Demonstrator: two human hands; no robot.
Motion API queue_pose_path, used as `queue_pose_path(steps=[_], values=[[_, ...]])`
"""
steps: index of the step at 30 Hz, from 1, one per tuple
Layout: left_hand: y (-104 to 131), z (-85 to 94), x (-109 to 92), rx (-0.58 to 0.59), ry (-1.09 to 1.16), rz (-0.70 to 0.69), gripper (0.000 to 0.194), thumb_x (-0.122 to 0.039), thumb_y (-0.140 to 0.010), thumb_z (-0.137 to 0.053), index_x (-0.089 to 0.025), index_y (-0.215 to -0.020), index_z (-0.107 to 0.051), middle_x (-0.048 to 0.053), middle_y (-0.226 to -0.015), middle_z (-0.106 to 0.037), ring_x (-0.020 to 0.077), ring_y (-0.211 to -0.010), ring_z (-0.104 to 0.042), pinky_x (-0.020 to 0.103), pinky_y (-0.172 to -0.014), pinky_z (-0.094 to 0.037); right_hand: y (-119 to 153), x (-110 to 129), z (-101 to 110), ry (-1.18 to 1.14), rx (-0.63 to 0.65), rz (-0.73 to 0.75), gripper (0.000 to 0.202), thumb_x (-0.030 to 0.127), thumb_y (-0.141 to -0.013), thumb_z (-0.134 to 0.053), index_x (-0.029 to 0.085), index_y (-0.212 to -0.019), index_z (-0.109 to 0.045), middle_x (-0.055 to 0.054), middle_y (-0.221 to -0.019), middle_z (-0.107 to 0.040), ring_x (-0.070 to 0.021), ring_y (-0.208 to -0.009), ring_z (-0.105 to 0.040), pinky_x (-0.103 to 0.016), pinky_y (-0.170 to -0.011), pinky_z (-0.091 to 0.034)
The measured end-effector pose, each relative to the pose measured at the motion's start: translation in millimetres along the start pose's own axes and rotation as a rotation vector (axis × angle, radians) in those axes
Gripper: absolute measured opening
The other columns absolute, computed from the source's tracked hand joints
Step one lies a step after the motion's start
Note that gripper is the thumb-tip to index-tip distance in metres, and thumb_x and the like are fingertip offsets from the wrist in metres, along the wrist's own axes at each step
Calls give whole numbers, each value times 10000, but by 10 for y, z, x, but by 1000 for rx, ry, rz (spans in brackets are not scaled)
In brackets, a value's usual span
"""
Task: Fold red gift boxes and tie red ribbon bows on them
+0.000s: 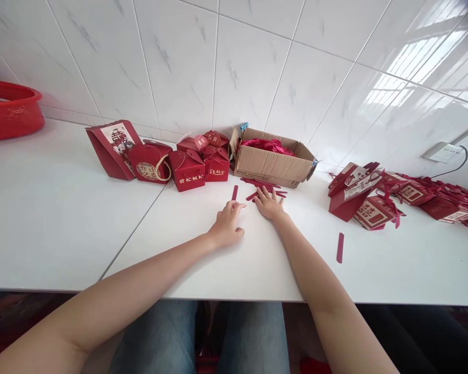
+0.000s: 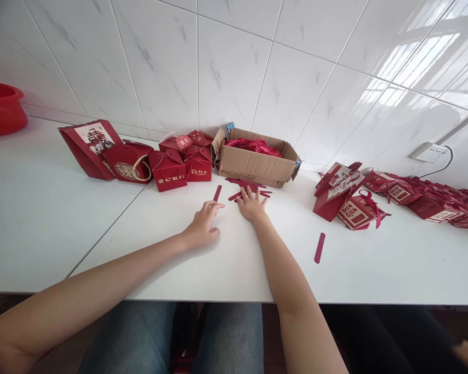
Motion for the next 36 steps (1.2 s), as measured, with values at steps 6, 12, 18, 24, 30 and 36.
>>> queue_pose_path(steps=[6,12,18,24,30,36], values=[[19,16,0,-12,39,17,645,-99,-668,-511,-260,-1275,-364,92,-1312,-358,265,-1092,-499,506,-993,-403,162,24,101,-83,-476,-18,550,435,-951,-221,212,-1444,-320,-99,-1557,-226,-300,-1408,-200,-505,-1092,-260],[27,21,-15,5,44,32,632,-115,-686,-516,-247,-1285,-364,94,-1325,-355,257,-1061,-518,514,-1024,-385,100,20,76,-65,-349,-51,342,259,-864,-373,195,-1121,-589,-142,-1178,-553,-314,-1134,-456,-479,-954,-369],[20,18,-18,6,5,20,625,-112,-705,-510,-232,-1298,-351,107,-1335,-345,304,-1218,-440,522,-1047,-365,-224,100,68,-82,-258,20,397,352,-868,-378,339,-1227,-548,-83,-1243,-490,-313,-1194,-405,-556,-992,-325],[30,35,-13,-20,9,5,585,-115,-701,-524,-247,-1256,-393,99,-1312,-377,299,-1187,-467,512,-1005,-403,-293,107,80,-116,-302,37,422,428,-873,-395,283,-1236,-555,-106,-1278,-494,-329,-1195,-411,-564,-1015,-313],[-18,131,87,-135,-92,86,460,-133,-728,-514,-207,-1175,-434,108,-1219,-488,303,-1155,-467,490,-981,-392,-80,262,146,-117,-329,302,392,258,-865,-402,215,-1214,-573,-82,-1286,-548,-233,-1210,-452,-370,-1048,-359],[-112,239,264,-187,-183,208,462,-165,-738,-510,-210,-1188,-415,134,-1251,-472,339,-1208,-449,508,-992,-368,191,594,37,-151,-198,749,440,198,-841,-408,195,-1244,-585,-68,-1325,-545,-175,-1204,-509,-302,-1051,-378]])
Point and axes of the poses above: each hand's wrist, its own y-axis away from the middle knuckle, its own z-axis out of the back of the hand, x = y × z, the point moved 3 cm from there along -y, towards the middle knuckle
